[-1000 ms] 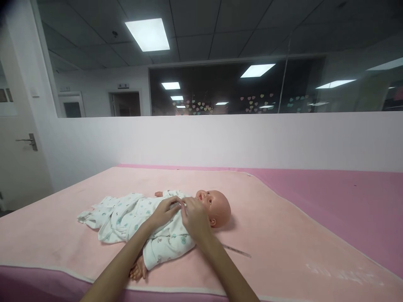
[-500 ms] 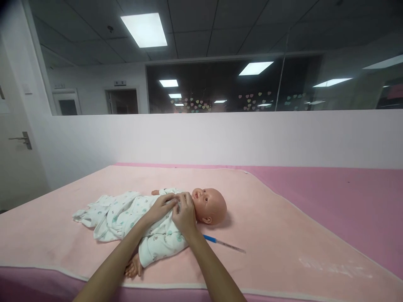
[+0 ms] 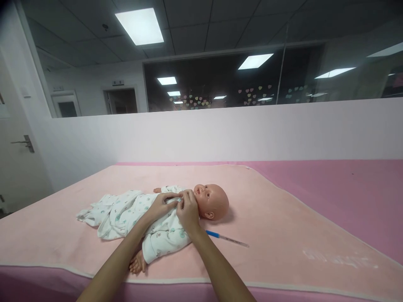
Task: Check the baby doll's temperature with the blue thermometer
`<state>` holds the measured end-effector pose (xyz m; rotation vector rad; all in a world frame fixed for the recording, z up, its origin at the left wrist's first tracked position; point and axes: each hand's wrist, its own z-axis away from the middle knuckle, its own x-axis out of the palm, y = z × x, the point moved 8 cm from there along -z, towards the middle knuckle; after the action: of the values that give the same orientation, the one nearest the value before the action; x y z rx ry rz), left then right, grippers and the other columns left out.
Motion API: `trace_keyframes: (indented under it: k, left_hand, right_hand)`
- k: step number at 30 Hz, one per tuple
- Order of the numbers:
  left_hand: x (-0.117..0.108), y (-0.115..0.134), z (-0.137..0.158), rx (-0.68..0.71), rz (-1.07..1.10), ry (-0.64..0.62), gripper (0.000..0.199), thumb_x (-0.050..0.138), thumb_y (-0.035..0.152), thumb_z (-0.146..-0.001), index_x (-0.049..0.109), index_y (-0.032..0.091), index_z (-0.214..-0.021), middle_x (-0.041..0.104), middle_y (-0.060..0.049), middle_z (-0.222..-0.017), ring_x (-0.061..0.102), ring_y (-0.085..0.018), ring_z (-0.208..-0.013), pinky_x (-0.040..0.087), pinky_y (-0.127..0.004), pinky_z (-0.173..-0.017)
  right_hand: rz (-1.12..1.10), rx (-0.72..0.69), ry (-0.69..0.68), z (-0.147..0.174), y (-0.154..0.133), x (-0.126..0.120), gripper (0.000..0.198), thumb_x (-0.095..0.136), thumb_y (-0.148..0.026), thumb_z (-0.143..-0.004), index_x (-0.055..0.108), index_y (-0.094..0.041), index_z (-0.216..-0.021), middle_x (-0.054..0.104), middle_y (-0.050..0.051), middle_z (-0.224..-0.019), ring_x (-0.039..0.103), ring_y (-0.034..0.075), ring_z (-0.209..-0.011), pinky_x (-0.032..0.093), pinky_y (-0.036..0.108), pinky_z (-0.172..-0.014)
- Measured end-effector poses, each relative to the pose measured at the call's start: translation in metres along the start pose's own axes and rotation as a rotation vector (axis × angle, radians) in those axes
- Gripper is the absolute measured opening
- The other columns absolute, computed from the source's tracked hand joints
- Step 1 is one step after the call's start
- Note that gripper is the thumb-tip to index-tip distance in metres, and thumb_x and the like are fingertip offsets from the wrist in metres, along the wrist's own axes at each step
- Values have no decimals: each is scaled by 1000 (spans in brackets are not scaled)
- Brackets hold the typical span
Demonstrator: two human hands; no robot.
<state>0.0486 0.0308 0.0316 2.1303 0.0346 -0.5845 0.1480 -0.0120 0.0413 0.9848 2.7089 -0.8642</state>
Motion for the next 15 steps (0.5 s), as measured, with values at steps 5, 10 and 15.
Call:
trace_keyframes:
  k: [5, 10, 15]
  left_hand:
    - [-14, 10, -3, 21, 60, 123, 24, 54, 29, -72, 66, 16, -90, 66, -6, -92, 60, -16, -86, 48, -29, -82]
    - [-56, 57, 59, 103, -12, 504, 21, 51, 37, -74, 65, 23, -80, 65, -2, -87, 58, -18, -88, 47, -33, -81]
    - [-1, 41, 106, -29, 101, 401, 30, 43, 58, -64, 65, 42, -77, 64, 0, -66, 58, -27, -77, 45, -46, -56]
  right_hand:
    - [11, -70, 35, -2, -11, -6, 22, 35, -4, -73, 50, -17, -81, 50, 4, -80, 47, 15, -78, 42, 29, -70]
    - [-52, -207, 313, 20, -26, -47, 20, 41, -8, -76, 55, -23, -78, 55, 2, -78, 52, 16, -76, 45, 33, -67]
    - [-32, -216, 240, 29, 0, -40, 18, 52, -36, -79, 56, -25, -93, 57, 3, -94, 53, 16, -84, 49, 30, -64]
